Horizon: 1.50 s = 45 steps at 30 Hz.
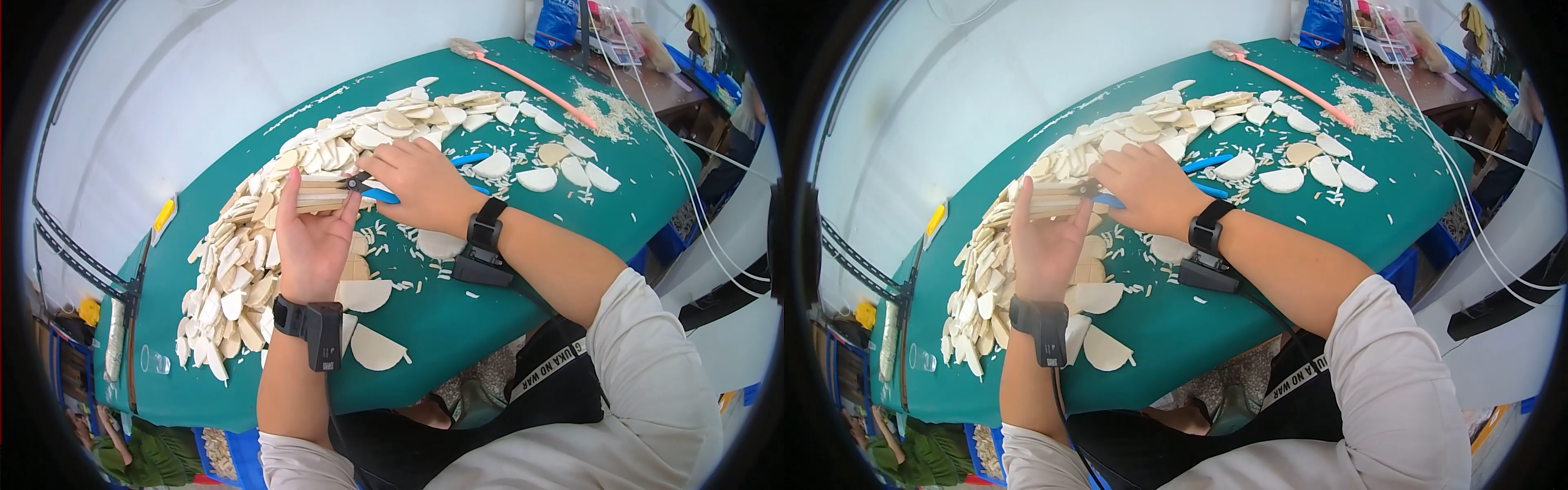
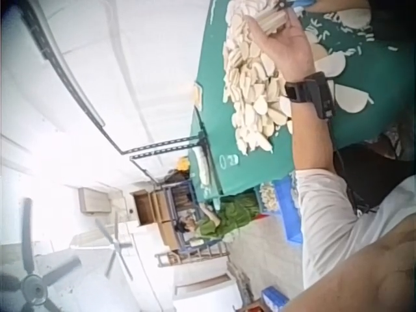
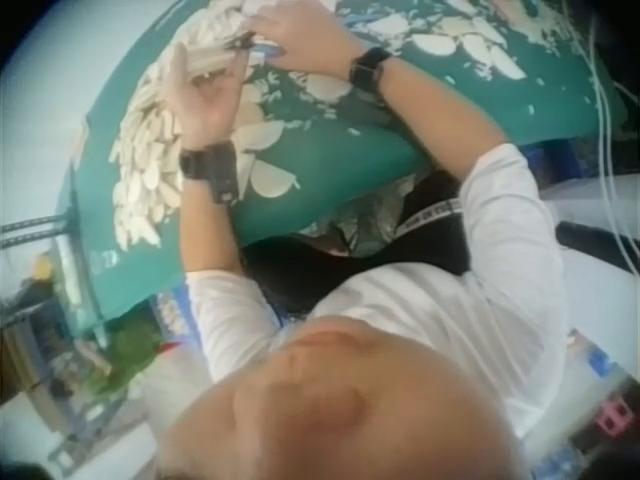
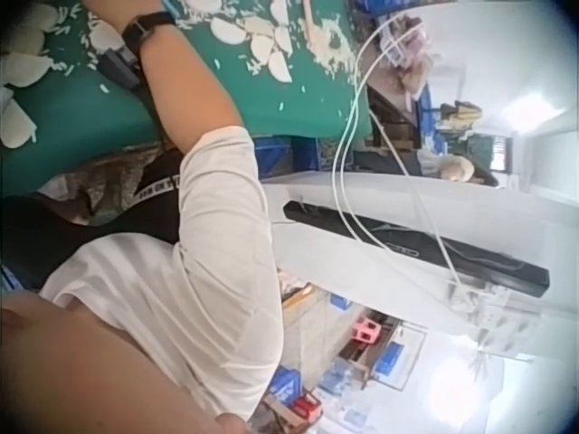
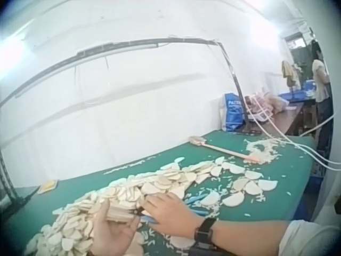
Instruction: Trimming the edges of wooden semicircular pieces using a pair of pliers.
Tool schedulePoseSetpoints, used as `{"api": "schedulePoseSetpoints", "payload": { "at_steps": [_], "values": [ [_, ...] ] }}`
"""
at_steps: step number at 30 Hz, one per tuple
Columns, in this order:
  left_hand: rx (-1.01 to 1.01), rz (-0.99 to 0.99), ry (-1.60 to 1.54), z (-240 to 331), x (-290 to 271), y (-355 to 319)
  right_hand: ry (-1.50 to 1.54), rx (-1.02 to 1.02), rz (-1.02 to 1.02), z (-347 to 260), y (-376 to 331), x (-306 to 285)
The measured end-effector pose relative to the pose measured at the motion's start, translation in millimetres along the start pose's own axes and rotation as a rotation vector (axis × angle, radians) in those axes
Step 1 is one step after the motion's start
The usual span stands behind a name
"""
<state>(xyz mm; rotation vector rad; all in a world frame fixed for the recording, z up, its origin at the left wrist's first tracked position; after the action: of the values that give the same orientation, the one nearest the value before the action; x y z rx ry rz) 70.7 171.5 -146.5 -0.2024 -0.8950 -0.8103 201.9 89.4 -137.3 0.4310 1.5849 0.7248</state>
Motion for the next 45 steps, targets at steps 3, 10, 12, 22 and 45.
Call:
{"api": "schedulePoseSetpoints", "payload": {
  "at_steps": [3, 10, 12, 22, 45],
  "values": [
    [0.027, 0.017, 0.012, -0.5, -2.4, -0.1, 0.002, 0.022, 0.005, -3.1, -0.9, -0.5],
    [0.077, -0.001, 0.050, -2.5, -2.7, -0.4, 0.008, 0.042, -0.006, -6.1, -1.9, -0.1],
    [0.082, 0.013, 0.047, -2.3, -5.2, 0.0, 0.007, 0.030, 0.015, -7.8, -2.1, -1.7],
    [0.095, 0.035, 0.060, -4.8, -7.2, 1.9, 0.003, 0.012, 0.002, -6.8, -4.0, 2.9],
    [0.136, -0.002, -0.017, -5.7, -6.8, 0.2, -0.009, 0.031, -0.022, -15.5, -3.9, -0.2]
  ]
}}
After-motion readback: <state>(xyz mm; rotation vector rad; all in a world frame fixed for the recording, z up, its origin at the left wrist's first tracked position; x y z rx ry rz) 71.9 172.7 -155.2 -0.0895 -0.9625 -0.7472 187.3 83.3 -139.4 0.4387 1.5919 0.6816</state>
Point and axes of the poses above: each hand's wrist, its own y-axis towards the middle knuckle, its own x-axis out of the palm, z = x × y, the point moved 6 cm from there along y, towards the middle knuckle, and after that the axes turned 6 degrees about -z, right-handed, at the moved point
